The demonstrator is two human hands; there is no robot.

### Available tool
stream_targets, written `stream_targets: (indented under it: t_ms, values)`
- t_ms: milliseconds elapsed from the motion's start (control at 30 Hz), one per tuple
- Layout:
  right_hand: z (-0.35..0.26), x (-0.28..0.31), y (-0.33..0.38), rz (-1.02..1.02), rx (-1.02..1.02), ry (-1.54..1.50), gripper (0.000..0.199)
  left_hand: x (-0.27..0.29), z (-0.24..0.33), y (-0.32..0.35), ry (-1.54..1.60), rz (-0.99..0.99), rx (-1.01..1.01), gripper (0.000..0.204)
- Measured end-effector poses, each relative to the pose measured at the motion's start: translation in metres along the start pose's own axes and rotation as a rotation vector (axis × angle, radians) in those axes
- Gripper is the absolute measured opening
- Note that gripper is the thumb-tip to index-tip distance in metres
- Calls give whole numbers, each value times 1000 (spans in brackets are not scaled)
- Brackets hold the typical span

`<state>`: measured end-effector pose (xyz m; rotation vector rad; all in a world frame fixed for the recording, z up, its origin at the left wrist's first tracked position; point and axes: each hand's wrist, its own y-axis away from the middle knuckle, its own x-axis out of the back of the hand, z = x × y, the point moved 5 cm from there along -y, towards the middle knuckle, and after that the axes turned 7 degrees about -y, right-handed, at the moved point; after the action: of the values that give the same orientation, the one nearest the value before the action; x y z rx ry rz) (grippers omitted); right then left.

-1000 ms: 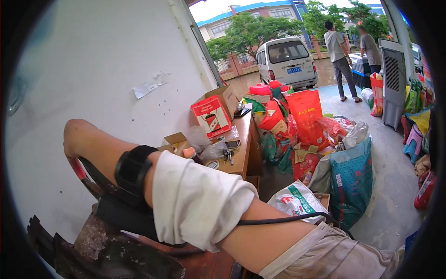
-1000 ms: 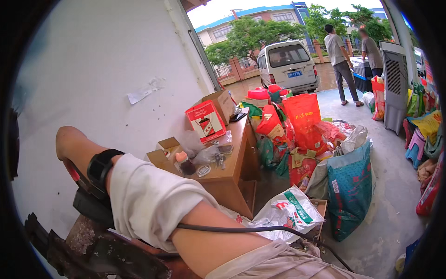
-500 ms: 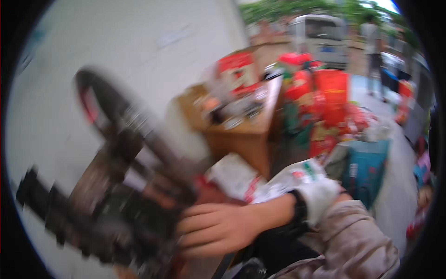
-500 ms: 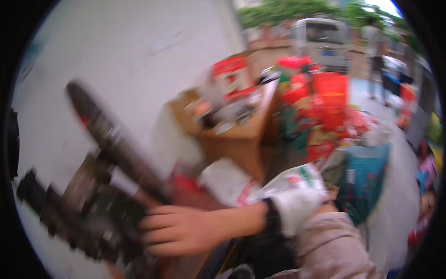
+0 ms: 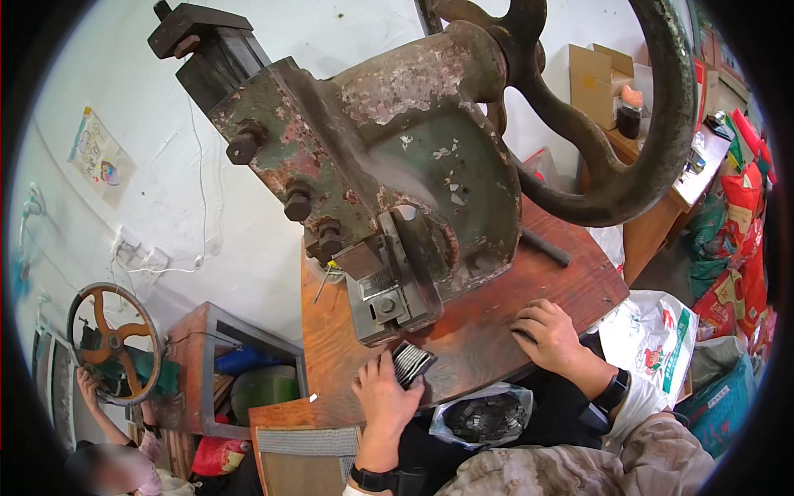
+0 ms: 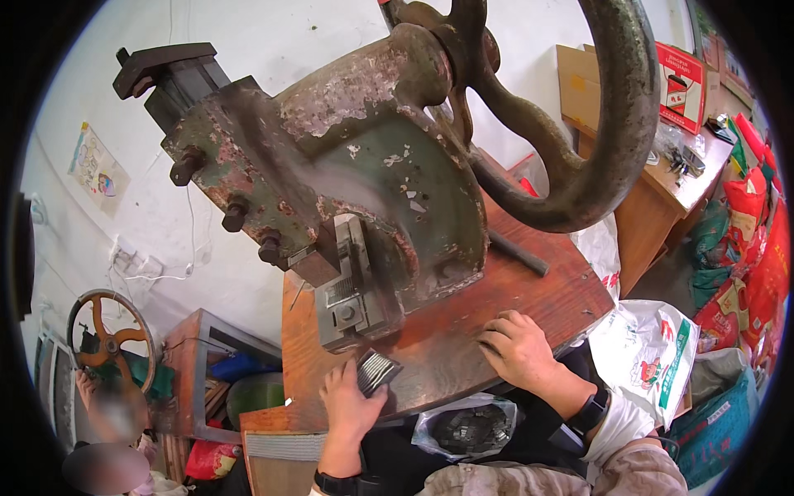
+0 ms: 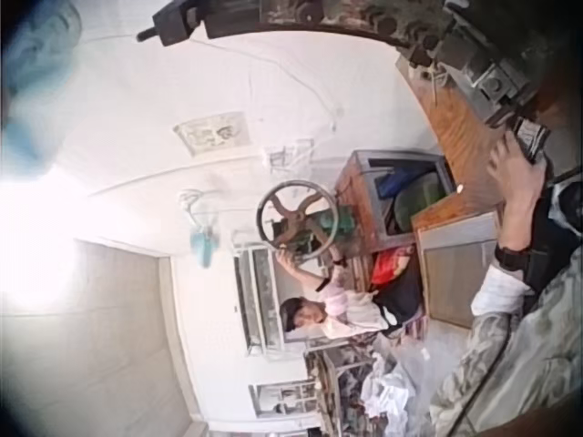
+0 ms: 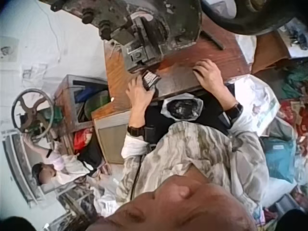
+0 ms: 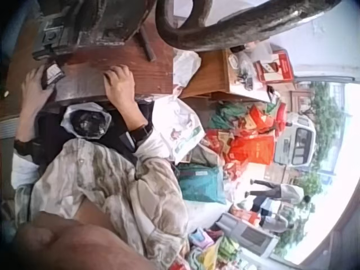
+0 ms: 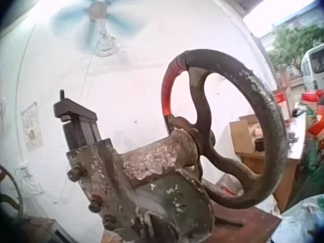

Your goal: Operating a manual punch press to process small metal clips.

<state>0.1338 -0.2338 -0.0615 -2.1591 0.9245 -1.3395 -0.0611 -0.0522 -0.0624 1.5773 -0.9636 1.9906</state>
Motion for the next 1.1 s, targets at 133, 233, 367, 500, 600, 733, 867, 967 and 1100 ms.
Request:
stream_targets:
  t_ms: [133, 233, 367, 500, 600, 733, 867, 967, 1100]
  values:
    - [1, 1, 3, 9, -16, 28, 20, -4, 22, -4, -120, 128, 32, 54]
    - [0, 1, 3, 47, -1, 29, 20, -15, 12, -4, -89, 163, 9, 47]
    - [2, 1, 3, 67, -25, 61, 18, -6, -19, 14, 1244, 131, 508, 37]
    - [0, 3, 1, 60, -50, 85, 16, 2, -10, 28, 2234, -84, 744, 45]
    - [1, -1, 1, 47, -64, 80, 15, 3, -7, 44, 2231, -176, 873, 47]
    - [-1, 0, 1, 42, -46, 80, 16, -8, -5, 66, 2253, -293, 881, 50]
    - [0, -1, 4, 38, -49, 77, 15, -19, 0, 76, 2269, -403, 853, 56]
    - [0, -3, 4, 41, -48, 81, 15, -26, 0, 86, 2190, -448, 861, 62]
    - [-1, -6, 2, 44, -37, 86, 14, -44, 0, 104, 2305, -718, 553, 67]
